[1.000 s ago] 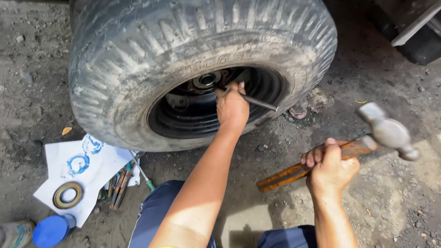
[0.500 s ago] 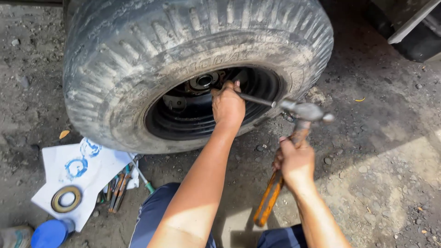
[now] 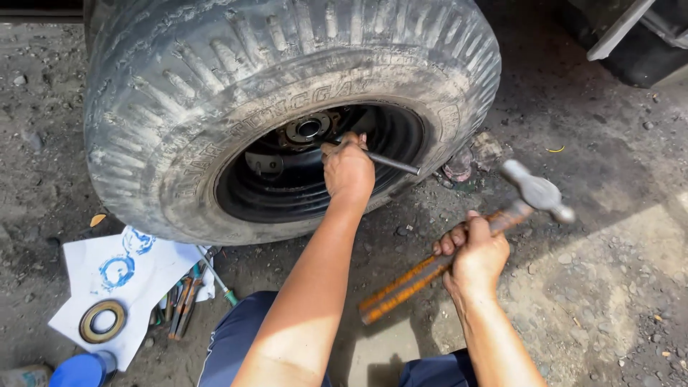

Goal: The person uses a hammer and a metal punch to tap a bearing into the hub of a vehicle tire. The person repeatedly strikes the punch with the hammer to drive the bearing into place.

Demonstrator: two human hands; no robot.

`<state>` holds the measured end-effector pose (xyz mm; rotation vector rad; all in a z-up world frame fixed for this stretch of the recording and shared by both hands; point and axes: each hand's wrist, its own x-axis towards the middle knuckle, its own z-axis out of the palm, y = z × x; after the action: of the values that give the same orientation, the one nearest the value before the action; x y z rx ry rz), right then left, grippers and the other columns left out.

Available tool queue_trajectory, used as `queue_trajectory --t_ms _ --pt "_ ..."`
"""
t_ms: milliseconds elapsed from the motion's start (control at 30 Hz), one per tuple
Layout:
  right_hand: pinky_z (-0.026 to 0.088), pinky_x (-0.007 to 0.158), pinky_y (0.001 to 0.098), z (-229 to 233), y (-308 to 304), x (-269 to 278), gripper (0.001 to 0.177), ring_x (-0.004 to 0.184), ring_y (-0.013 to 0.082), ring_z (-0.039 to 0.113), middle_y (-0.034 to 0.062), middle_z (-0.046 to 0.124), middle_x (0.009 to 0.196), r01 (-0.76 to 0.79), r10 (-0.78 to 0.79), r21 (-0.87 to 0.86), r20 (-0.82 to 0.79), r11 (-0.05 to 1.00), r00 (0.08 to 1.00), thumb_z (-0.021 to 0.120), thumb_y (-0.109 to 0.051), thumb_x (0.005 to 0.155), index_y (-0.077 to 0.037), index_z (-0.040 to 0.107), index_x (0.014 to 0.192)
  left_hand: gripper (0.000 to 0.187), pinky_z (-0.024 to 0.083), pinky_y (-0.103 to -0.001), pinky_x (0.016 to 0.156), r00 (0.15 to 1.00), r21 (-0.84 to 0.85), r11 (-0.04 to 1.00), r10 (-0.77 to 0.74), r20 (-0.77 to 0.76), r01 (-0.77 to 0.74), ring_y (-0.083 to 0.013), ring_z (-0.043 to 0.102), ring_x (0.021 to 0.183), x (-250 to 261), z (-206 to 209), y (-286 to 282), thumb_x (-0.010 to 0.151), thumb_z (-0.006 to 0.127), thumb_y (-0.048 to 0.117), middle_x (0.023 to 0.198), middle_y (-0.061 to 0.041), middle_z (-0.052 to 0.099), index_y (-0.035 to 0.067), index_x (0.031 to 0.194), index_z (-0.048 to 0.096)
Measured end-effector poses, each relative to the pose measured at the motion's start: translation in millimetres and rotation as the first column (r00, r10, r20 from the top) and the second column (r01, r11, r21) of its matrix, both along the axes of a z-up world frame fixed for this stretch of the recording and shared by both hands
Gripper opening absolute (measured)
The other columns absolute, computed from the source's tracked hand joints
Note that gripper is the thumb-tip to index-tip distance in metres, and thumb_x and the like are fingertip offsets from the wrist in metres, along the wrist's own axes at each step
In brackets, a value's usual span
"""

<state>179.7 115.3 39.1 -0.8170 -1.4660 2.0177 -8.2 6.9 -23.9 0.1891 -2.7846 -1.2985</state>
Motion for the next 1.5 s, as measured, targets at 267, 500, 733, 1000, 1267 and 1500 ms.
queue_trajectory --t_ms 267,500,733,1000,1267,1500 --pt "0.04 0.031 0.0414 -4.4 -10.8 -1.8 0.023 0.034 0.018 0.04 0.0032 0.037 0.053 -0.124 0.132 -0.055 0.172 0.991 0.976 0.064 -0.014 0.095 -0.009 0.048 0.078 0.043 0.052 -0.053 0.102 0.999 -0.059 0.998 -0.007 0.043 0.009 -0.05 0.062 0.114 -12.1 -13.6 -0.2 0.109 0.033 0.052 0.127 -0.026 0.049 0.02 0.119 0.061" --pt "0.045 0.035 0.0372 -23.1 -13.8 0.6 0.019 0.035 0.0145 0.042 0.0008 0.036 0.054 0.149 -0.143 -0.072 0.077 0.986 0.987 0.056 -0.016 0.099 -0.016 0.042 0.087 0.039 0.054 -0.055 0.097 1.0 -0.041 0.999 0.028 -0.013 -0.028 -0.0518 0.062 0.107 -11.1 -23.3 5.9 0.107 0.041 0.048 0.119 -0.025 0.05 0.016 0.112 0.063" --pt "0.04 0.038 0.04 -3.8 6.7 2.6 0.023 0.038 0.0162 0.039 -0.0001 0.036 0.056 -0.034 0.06 -0.174 0.145 0.984 0.988 0.063 -0.017 0.095 -0.011 0.046 0.081 0.034 0.057 -0.054 0.091 0.99 -0.128 0.987 0.087 -0.114 -0.102 -0.0532 0.065 0.1 -5.7 -32.0 7.5 0.106 0.048 0.043 0.111 -0.025 0.052 0.013 0.108 0.063" --pt "0.038 0.031 0.0394 -10.1 -41.2 7.3 0.022 0.034 0.0166 0.038 0.0027 0.039 0.052 -0.246 0.328 -0.273 0.313 0.93 0.891 0.068 -0.012 0.091 -0.007 0.051 0.077 0.028 0.054 -0.055 0.092 0.989 -0.232 0.971 0.024 -0.147 -0.058 -0.0544 0.06 0.104 -7.7 -57.5 12.7 0.105 0.053 0.04 0.111 -0.027 0.049 0.013 0.106 0.061" --pt "0.041 0.045 0.0367 -12.8 11.1 4.4 0.021 0.04 0.0139 0.034 -0.0031 0.029 0.057 0.155 -0.159 -0.264 0.004 0.952 0.987 0.056 -0.021 0.095 -0.017 0.041 0.081 0.028 0.054 -0.053 0.092 0.986 -0.174 0.98 0.071 -0.152 -0.097 -0.0524 0.061 0.102 -12.8 -53.2 15.3 0.106 0.049 0.042 0.114 -0.028 0.048 0.016 0.102 0.059" --pt "0.037 0.036 0.0369 -21.0 -12.8 3.9 0.022 0.037 0.0128 0.035 -0.0029 0.032 0.055 -0.159 0.241 -0.356 0.2 0.921 0.95 0.064 -0.012 0.091 -0.011 0.046 0.078 0.027 0.055 -0.054 0.088 0.981 -0.201 0.972 0.09 -0.172 -0.125 -0.0518 0.062 0.097 -12.8 -45.6 7.6 0.105 0.052 0.041 0.11 -0.025 0.049 0.015 0.101 0.058"
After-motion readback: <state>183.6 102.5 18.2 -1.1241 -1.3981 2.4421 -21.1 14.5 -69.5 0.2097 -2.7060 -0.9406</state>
